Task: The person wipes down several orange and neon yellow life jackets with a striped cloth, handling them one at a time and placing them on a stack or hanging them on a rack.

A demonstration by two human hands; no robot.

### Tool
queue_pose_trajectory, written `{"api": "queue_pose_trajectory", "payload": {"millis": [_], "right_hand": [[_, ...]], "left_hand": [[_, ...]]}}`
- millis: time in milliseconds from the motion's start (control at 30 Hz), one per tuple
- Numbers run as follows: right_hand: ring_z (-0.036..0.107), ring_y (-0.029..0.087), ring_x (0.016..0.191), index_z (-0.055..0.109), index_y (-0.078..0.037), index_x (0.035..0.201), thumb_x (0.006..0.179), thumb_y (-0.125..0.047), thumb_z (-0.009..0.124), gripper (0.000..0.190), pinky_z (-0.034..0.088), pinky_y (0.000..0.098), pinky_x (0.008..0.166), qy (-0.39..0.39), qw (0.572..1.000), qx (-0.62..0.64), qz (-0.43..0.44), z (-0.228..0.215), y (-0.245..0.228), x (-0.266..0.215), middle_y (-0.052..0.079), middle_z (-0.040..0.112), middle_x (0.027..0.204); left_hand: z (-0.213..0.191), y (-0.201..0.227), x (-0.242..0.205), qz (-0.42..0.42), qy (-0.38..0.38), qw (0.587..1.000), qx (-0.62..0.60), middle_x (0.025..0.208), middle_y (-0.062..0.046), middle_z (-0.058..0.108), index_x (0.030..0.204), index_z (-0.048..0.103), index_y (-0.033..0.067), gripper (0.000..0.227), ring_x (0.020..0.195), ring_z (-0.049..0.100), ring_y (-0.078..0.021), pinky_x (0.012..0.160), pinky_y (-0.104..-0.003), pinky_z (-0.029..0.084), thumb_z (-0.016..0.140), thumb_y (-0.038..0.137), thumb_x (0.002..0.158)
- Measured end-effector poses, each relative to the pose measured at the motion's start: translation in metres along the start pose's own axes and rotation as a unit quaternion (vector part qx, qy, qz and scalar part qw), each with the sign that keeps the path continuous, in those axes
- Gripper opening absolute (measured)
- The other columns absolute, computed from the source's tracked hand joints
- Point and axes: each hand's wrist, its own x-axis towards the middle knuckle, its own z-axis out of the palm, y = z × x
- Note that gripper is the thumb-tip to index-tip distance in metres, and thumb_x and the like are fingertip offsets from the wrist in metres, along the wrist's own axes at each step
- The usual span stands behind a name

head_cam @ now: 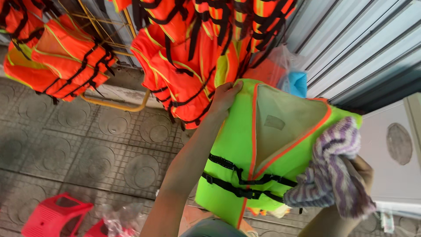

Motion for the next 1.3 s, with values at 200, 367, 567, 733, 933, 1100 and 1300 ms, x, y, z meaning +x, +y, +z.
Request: {"api": "queue_pose_trajectory", "payload": {"millis": [200,367,567,733,933,1100,1300], "right_hand": [[0.069,0.016,0.085,0.073,0.007,0.117,0.095,-0.001,0.063,0.025,0.055,0.0281,0.079,-0.032,0.995,-0.065,0.063,-0.11,0.091,0.088,0.013,0.076,0.099],[0.068,0.015,0.085,0.073,0.005,0.116,0.093,-0.006,0.065,0.027,0.054,0.0291,0.078,-0.107,0.977,-0.133,0.126,-0.142,0.231,0.159,0.012,0.076,0.098],[0.066,0.014,0.085,0.074,0.004,0.115,0.09,-0.011,0.068,0.03,0.053,0.0301,0.077,-0.158,0.958,-0.201,0.133,-0.131,0.328,0.17,0.01,0.076,0.097],[0.064,0.014,0.085,0.075,0.002,0.114,0.088,-0.018,0.072,0.034,0.052,0.0326,0.075,-0.095,0.955,-0.277,0.057,-0.131,0.313,0.168,0.012,0.076,0.095],[0.064,0.036,0.073,0.072,-0.002,0.106,0.092,-0.032,0.076,0.033,0.05,0.0446,0.062,-0.11,0.88,-0.45,-0.108,-0.067,0.264,0.107,0.02,0.066,0.083],[0.072,0.029,0.095,0.075,-0.021,0.115,0.088,-0.021,0.075,0.027,0.06,0.0434,0.078,-0.256,0.913,-0.316,-0.039,0.01,0.219,0.005,0.012,0.068,0.107],[0.062,0.036,0.108,0.072,-0.021,0.125,0.079,-0.011,0.074,0.047,0.057,0.0479,0.083,-0.34,0.774,-0.465,-0.262,0.062,0.265,0.058,0.014,0.062,0.117]], "left_hand": [[0.019,-0.107,0.04,0.135,0.128,0.965,0.186,0.092,-0.005,0.074,0.11,0.072,-0.0014,0.038,0.08,0.066,-0.0106,0.071,-0.028,0.054,0.07,0.034,0.098],[-0.043,-0.133,-0.025,-0.021,0.09,0.936,0.339,0.116,-0.015,0.07,0.136,0.058,0.0033,0.06,0.102,0.067,-0.0214,0.086,-0.037,0.054,0.062,0.051,0.099],[-0.067,-0.144,-0.145,-0.121,0.044,0.749,0.65,0.165,-0.027,0.008,0.161,0.015,0.0252,0.114,0.15,0.015,-0.0524,0.102,-0.064,0.035,0.086,0.068,0.082],[-0.048,-0.114,-0.16,-0.194,0.027,0.765,0.613,0.159,-0.022,0.025,0.165,0.0,0.0328,0.133,0.132,0.052,-0.0443,0.103,-0.055,0.049,0.083,0.069,0.068],[-0.023,-0.123,-0.166,-0.138,0.083,0.782,0.603,0.137,-0.021,0.051,0.165,0.011,0.0263,0.128,0.115,0.064,-0.0441,0.095,-0.053,0.053,0.084,0.065,0.068],[-0.035,-0.149,-0.155,-0.167,0.097,0.769,0.61,0.13,-0.021,0.054,0.161,0.012,0.0193,0.128,0.111,0.065,-0.0418,0.09,-0.052,0.055,0.089,0.059,0.066],[-0.04,-0.163,-0.158,-0.045,0.098,0.737,0.667,0.12,-0.024,0.059,0.159,0.023,0.0163,0.108,0.097,0.069,-0.0423,0.078,-0.051,0.056,0.088,0.045,0.078]]}}
